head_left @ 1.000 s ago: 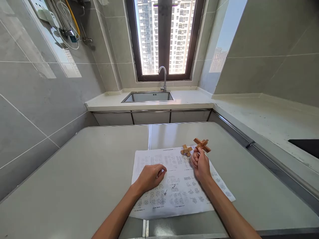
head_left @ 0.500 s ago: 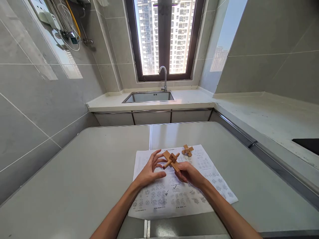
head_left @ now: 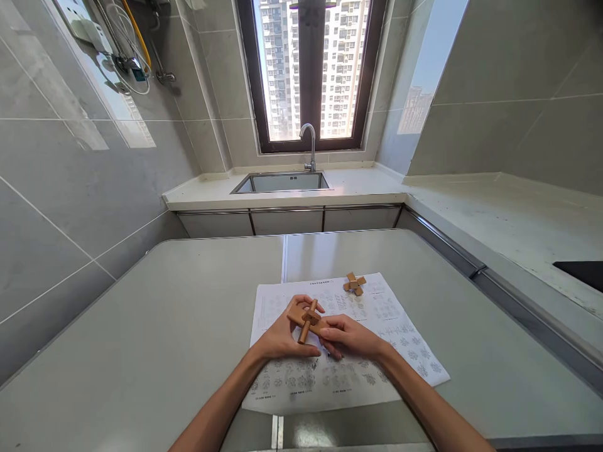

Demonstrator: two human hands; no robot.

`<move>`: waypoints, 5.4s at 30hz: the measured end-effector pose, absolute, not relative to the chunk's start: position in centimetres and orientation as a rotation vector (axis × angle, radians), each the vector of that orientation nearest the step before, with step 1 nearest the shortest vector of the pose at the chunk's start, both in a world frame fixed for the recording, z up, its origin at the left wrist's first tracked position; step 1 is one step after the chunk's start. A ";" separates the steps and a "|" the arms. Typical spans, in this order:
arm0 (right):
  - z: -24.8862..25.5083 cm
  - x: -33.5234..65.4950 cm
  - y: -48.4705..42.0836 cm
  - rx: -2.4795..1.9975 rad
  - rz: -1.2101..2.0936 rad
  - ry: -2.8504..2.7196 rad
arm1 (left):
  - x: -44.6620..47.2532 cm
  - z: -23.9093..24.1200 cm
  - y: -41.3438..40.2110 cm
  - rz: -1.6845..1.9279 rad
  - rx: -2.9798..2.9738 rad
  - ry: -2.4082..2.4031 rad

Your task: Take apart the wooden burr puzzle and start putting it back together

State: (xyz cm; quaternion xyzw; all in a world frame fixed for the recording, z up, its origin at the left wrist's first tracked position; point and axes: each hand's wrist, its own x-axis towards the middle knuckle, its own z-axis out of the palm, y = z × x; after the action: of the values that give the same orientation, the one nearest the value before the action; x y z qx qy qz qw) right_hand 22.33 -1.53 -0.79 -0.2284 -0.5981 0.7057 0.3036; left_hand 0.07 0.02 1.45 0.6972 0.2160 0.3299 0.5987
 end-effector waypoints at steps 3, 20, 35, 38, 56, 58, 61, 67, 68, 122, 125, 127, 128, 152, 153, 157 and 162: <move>-0.7 21.9 -1.7 -0.631 1.802 -1.559 | 0.4 1.7 -0.3 0.778 1.695 0.550; -0.7 22.1 -1.7 -0.606 1.827 -1.488 | 0.6 1.9 -0.7 0.849 1.763 0.570; -0.4 21.7 -2.2 -0.978 0.699 -1.713 | 0.4 1.6 -0.5 1.020 1.940 0.962; -0.7 21.4 -2.4 -0.949 0.571 -1.774 | 0.2 0.8 -0.2 1.036 2.033 1.065; -0.7 21.5 -2.5 -1.004 0.715 -1.730 | -0.6 2.8 -0.1 0.836 2.144 1.162; -0.6 21.6 -2.5 -0.993 0.718 -1.742 | -0.8 2.7 0.0 0.833 2.153 1.148; -0.7 21.7 -2.4 -0.972 0.712 -1.773 | -0.9 2.7 0.2 0.839 2.154 1.143; -0.7 21.9 -2.4 -0.958 0.690 -1.810 | -1.2 2.8 0.3 0.837 2.157 1.150; -0.6 21.9 -2.5 -0.956 0.710 -1.810 | -1.2 2.8 0.3 0.837 2.153 1.145; -0.7 20.9 -2.2 -1.009 0.712 -1.721 | -1.3 2.4 0.3 0.810 2.014 1.179; -0.7 20.8 -2.3 -0.980 0.747 -1.722 | -1.2 2.7 0.3 0.795 1.979 1.142; -0.5 20.8 -2.3 -0.956 0.773 -1.731 | -1.3 2.8 0.3 0.803 1.979 1.127; -0.4 20.7 -2.4 -0.949 0.785 -1.733 | -1.3 2.9 0.3 0.809 1.984 1.123; 0.1 20.2 -2.0 -0.848 1.235 -1.381 | -2.2 0.8 1.3 0.814 2.633 1.180; 0.1 20.1 -2.0 -0.841 1.257 -1.371 | -2.3 0.7 1.4 0.833 2.725 1.179; 0.3 20.1 -2.1 -0.787 1.318 -1.342 | -2.6 0.7 1.5 0.941 2.924 1.160; 0.7 20.0 -2.4 -0.767 1.371 -1.289 | -2.4 1.1 1.3 0.964 3.007 1.153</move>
State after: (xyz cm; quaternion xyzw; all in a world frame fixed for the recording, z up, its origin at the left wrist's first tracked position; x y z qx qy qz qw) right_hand 20.05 -2.39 0.65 -0.3207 -0.5391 0.5735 0.5268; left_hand -2.38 1.32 1.11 0.8891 0.3409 0.2851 -0.1101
